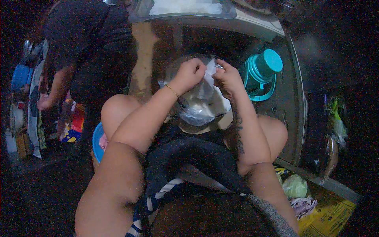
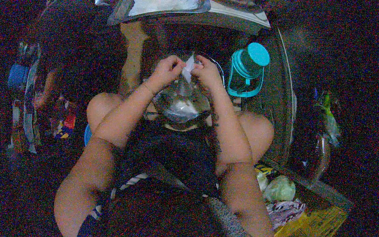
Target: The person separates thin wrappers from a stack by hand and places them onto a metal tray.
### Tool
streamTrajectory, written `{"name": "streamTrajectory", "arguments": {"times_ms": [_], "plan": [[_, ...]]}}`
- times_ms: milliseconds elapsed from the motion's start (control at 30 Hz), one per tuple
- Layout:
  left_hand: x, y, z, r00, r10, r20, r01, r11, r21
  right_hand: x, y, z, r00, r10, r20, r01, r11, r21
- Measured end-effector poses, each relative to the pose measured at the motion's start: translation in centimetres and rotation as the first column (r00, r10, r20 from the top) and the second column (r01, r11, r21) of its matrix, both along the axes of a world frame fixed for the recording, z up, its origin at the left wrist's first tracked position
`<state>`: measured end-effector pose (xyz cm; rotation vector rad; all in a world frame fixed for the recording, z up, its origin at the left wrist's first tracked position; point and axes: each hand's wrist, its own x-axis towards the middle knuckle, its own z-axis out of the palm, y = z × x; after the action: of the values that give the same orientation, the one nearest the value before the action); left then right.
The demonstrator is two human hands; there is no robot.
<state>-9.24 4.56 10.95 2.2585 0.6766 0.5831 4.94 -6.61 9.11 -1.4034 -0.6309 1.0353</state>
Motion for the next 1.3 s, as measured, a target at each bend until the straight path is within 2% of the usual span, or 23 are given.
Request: {"name": "streamTrajectory", "arguments": {"times_ms": [100,167,267,367,400,500,600,633,733,767,867,900,967,1067,1167,1300], "plan": [[-0.1,-0.2,0.5,0.995,0.005,-0.099,-0.006,1.0,-0.019,0.4,0.2,-1.0,0.998,-0.021,0.059,0.023,0.999,-0.038],[-0.2,0.2,-0.1,0.998,-0.059,-0.018,0.057,0.994,-0.098,0.2,0.1,-0.9,0.996,-0.045,0.077,0.047,0.998,-0.035],[-0.3,0.6,-0.4,0.992,-0.082,0.091,0.095,0.984,-0.154,0.2,0.1,-0.6,0.999,-0.051,-0.009,0.05,0.999,-0.002],[-0.5,0.3,0.6,0.991,-0.012,0.135,0.048,0.961,-0.271,1.2,-0.1,-1.1,0.997,0.072,-0.037,-0.066,0.988,0.142],[-0.7,0.2,1.1,0.99,0.022,0.136,0.024,0.945,-0.326,1.2,-0.4,0.1,0.988,0.151,-0.044,-0.143,0.98,0.14],[-0.8,0.2,2.4,0.96,-0.24,0.144,0.249,0.968,-0.045,0.7,-2.1,5.0,0.935,0.353,-0.03,-0.344,0.926,0.158],[-0.7,1.1,4.1,0.925,-0.3,-0.232,0.198,0.904,-0.379,1.0,-2.0,4.0,0.948,0.312,-0.065,-0.284,0.92,0.27],[-0.7,1.1,4.0,0.956,-0.243,-0.167,0.172,0.92,-0.353,0.7,-2.1,3.7,0.947,0.225,-0.231,-0.169,0.957,0.237],[-1.2,1.4,4.8,0.997,-0.069,-0.027,0.062,0.978,-0.198,1.0,-1.6,1.9,0.777,0.291,-0.558,-0.154,0.948,0.28],[-1.3,2.0,5.0,0.992,-0.085,-0.093,0.059,0.965,-0.256,1.2,-1.9,1.5,0.763,0.385,-0.52,-0.246,0.916,0.318],[-1.6,2.8,5.5,0.984,-0.008,-0.177,-0.024,0.984,-0.178,0.3,-1.5,1.6,0.888,0.253,-0.384,-0.211,0.966,0.148],[-1.7,3.2,5.0,0.986,0.017,-0.166,-0.045,0.986,-0.163,0.5,-1.3,1.4,0.897,0.273,-0.348,-0.237,0.961,0.142],[-1.7,4.0,3.4,0.988,0.065,-0.143,-0.085,0.987,-0.134,0.8,-1.3,1.1,0.877,0.287,-0.385,-0.247,0.957,0.15],[-1.6,4.2,3.3,0.971,0.116,-0.207,-0.136,0.987,-0.084,0.8,-1.4,1.3,0.876,0.283,-0.39,-0.256,0.959,0.12],[-1.7,4.5,2.5,0.99,0.129,-0.057,-0.137,0.975,-0.176,0.9,-1.9,2.5,0.89,0.291,-0.352,-0.272,0.957,0.105],[-1.4,4.9,2.4,0.987,0.147,-0.065,-0.157,0.972,-0.176,1.0,-1.8,2.1,0.902,0.258,-0.345,-0.225,0.965,0.134]]}}
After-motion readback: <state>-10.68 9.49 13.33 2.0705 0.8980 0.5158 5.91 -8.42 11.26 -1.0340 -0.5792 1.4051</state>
